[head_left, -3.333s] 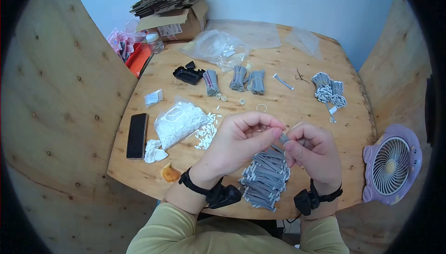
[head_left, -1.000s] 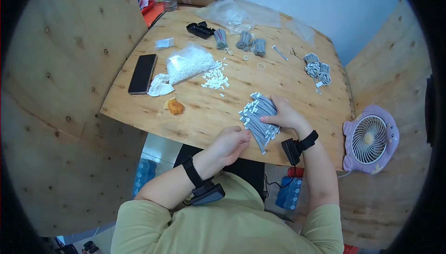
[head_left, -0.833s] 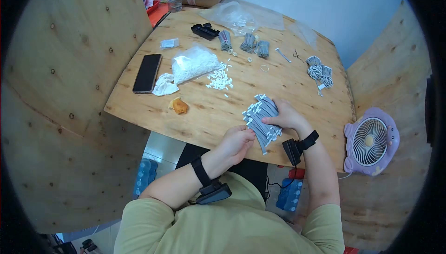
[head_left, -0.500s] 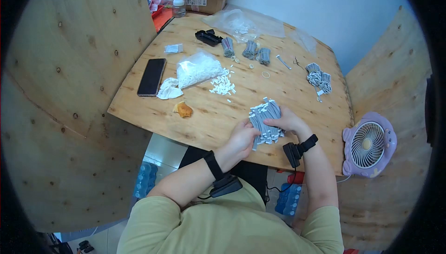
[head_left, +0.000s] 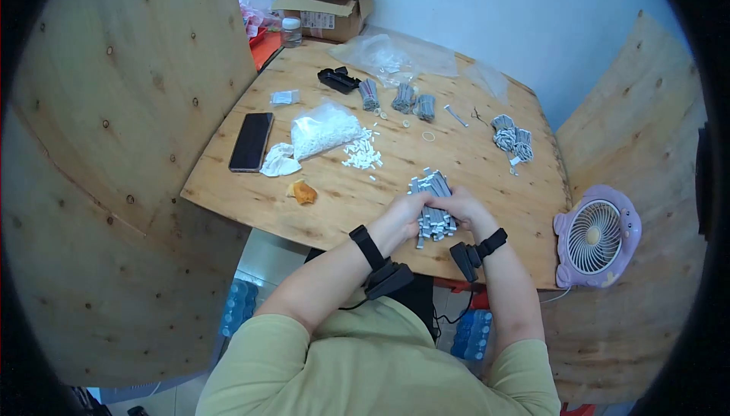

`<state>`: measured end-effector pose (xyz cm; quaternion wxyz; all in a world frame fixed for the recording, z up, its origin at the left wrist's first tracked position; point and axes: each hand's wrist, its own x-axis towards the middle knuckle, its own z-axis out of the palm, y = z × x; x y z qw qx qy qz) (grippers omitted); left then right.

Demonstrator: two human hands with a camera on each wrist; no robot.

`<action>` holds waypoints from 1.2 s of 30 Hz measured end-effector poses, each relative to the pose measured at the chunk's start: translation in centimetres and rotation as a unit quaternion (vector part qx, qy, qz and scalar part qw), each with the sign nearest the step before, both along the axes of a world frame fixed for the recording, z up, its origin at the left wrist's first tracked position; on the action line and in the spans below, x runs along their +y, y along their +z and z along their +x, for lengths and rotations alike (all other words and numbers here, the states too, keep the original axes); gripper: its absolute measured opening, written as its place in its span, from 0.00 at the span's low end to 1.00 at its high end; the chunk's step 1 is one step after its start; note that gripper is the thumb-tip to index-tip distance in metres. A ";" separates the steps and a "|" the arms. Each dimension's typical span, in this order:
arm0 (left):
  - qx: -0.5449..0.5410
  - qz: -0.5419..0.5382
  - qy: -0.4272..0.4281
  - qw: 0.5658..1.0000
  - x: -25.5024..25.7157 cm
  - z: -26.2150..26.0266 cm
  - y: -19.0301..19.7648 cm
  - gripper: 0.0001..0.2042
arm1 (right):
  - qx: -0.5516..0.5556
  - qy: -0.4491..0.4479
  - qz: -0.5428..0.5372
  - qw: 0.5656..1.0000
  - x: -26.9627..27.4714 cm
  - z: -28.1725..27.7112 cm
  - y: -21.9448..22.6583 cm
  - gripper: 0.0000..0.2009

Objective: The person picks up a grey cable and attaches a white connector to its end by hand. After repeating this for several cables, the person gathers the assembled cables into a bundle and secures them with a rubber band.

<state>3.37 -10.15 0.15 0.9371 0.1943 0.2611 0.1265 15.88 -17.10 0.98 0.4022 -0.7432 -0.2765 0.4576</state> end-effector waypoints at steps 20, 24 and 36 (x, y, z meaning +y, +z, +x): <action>-0.081 0.624 0.111 0.769 2.4 3.1 0.9 0.53 | -0.021 -0.034 0.380 0.924 0.7 -0.7 0.6 0.40; -0.143 0.511 0.047 0.846 2.9 3.0 0.0 0.57 | 0.003 0.011 0.364 0.931 0.5 0.2 -0.8 0.44; -0.164 0.475 -0.042 0.864 5.1 3.4 -2.3 0.37 | 0.031 -0.051 0.377 0.924 2.0 0.7 -3.2 0.42</action>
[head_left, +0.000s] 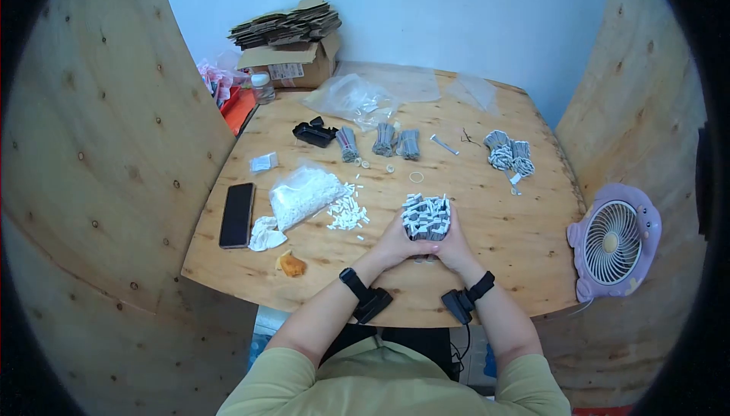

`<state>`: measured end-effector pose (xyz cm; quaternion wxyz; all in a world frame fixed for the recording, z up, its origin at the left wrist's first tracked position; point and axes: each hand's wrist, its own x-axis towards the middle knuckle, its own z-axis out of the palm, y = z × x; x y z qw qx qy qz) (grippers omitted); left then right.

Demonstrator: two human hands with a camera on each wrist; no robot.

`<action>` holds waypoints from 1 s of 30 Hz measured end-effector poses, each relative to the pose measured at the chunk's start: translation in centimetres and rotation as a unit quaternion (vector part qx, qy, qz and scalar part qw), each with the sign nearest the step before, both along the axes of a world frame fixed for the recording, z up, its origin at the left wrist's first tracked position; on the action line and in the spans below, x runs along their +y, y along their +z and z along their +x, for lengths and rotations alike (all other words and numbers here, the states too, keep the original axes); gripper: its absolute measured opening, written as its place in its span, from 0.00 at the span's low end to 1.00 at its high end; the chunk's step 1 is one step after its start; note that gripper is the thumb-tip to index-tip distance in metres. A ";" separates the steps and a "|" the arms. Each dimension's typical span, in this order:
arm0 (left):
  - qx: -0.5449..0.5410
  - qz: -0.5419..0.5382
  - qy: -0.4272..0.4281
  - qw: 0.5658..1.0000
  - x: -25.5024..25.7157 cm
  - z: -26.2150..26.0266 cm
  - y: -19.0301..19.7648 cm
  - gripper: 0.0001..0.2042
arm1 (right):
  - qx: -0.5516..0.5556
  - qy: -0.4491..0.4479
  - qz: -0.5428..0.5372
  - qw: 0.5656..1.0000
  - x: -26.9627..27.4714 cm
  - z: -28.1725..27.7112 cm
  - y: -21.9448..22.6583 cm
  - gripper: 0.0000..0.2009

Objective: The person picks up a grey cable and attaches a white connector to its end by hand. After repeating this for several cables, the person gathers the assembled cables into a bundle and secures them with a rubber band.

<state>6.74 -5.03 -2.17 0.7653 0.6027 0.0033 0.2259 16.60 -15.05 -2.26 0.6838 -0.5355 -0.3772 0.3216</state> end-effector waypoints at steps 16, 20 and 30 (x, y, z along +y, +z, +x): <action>0.001 0.033 -0.078 0.996 2.7 1.6 1.3 0.53 | -0.032 0.028 0.022 0.999 1.4 2.3 0.6 0.47; 0.030 0.121 -0.057 0.991 3.2 1.7 0.2 0.57 | 0.012 0.059 0.016 0.998 1.2 2.5 1.0 0.47; 0.030 0.025 0.011 0.999 2.3 2.2 0.5 0.38 | -0.005 0.066 0.029 0.997 1.4 1.5 0.8 0.49</action>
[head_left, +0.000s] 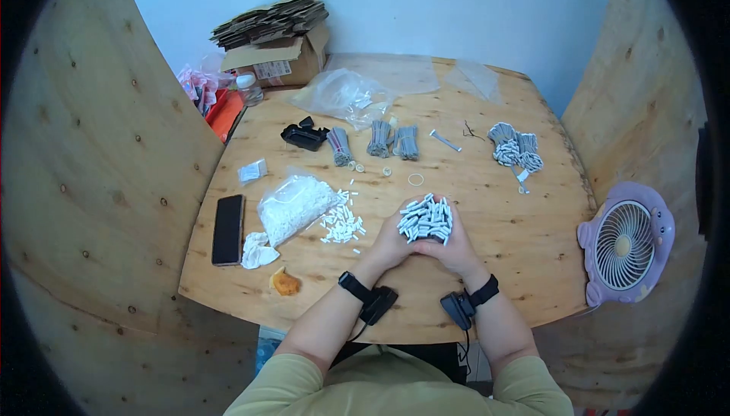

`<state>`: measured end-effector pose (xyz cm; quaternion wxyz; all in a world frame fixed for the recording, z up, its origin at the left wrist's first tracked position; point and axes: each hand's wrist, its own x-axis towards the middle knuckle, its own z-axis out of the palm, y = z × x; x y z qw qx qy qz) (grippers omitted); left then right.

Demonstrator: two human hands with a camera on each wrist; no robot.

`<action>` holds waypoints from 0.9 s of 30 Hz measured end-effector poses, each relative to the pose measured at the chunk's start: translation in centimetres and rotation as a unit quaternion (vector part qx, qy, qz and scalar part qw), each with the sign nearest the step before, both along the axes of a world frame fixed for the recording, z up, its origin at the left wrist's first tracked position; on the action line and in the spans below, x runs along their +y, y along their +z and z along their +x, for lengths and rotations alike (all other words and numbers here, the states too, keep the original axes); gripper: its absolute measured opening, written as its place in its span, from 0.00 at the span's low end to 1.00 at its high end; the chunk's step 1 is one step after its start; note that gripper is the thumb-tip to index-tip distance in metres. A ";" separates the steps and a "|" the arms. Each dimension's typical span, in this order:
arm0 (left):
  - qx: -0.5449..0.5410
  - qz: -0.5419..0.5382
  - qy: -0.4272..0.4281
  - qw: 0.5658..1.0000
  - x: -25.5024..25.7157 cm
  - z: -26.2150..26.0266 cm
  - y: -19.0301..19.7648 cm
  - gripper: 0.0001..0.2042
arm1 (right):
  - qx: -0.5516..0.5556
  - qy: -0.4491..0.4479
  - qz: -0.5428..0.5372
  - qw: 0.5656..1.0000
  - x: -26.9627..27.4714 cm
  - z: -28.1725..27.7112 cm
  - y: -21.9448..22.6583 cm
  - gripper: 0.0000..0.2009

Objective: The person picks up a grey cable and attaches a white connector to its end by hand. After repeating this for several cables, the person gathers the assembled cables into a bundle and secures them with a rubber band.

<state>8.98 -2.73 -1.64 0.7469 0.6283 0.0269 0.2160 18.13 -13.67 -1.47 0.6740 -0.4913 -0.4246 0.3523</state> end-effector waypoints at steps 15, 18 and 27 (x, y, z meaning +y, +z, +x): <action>0.047 0.012 -0.028 0.998 0.1 -0.2 -0.1 0.44 | 0.050 0.035 -0.005 0.998 -0.1 0.9 -1.1 0.56; 0.048 0.068 -0.008 0.996 0.2 0.0 -1.0 0.44 | 0.117 0.042 0.011 0.992 -0.3 0.6 -0.5 0.57; -0.023 -0.024 -0.019 0.999 -0.6 -0.2 -0.1 0.45 | 0.186 0.044 0.047 0.981 -0.2 -0.3 -0.1 0.43</action>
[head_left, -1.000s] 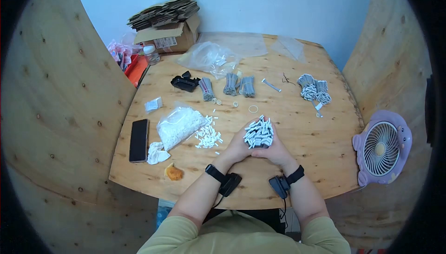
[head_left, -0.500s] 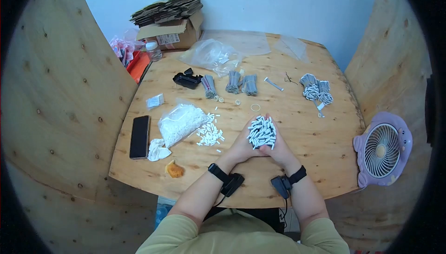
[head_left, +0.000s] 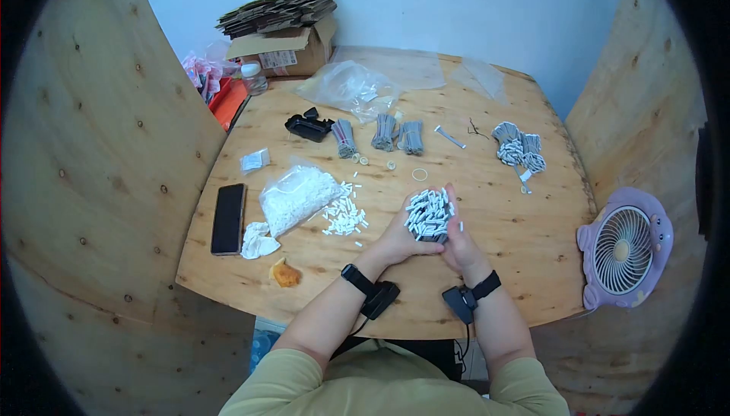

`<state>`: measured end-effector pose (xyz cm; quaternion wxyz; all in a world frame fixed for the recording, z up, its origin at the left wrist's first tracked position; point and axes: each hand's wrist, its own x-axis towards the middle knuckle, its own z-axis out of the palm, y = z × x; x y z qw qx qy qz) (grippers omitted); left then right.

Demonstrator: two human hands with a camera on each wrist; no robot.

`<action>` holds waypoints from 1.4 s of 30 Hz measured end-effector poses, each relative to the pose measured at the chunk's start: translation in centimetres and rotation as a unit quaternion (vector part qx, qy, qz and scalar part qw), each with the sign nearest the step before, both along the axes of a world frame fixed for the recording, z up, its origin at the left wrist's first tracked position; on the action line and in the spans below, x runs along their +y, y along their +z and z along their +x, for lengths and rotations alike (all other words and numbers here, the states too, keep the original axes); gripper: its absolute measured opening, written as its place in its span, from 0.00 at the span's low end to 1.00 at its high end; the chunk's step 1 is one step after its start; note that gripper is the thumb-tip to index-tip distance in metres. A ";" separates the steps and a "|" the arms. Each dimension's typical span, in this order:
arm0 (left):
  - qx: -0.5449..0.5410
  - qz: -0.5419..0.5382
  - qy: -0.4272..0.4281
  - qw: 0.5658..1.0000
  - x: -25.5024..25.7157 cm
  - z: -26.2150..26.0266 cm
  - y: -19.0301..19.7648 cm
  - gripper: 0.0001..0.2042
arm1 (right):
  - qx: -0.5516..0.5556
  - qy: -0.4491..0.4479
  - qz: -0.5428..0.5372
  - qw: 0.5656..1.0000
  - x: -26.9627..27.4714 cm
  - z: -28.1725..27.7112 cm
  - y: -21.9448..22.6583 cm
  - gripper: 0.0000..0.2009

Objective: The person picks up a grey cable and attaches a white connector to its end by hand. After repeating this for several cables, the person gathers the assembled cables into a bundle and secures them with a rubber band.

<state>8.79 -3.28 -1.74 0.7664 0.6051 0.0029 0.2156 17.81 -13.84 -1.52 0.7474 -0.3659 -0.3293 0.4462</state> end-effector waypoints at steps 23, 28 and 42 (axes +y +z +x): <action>0.047 0.023 0.060 0.997 -0.1 -0.1 -0.3 0.25 | -0.138 0.000 0.003 0.990 0.6 -0.2 -1.1 0.41; 0.040 0.006 0.076 0.996 -0.3 -0.1 -0.3 0.22 | -0.029 -0.045 0.075 0.996 0.9 -0.2 -0.3 0.37; 0.008 -0.023 0.035 0.999 -0.6 -0.2 0.2 0.25 | 0.006 -0.120 0.036 0.992 1.6 -1.4 0.7 0.24</action>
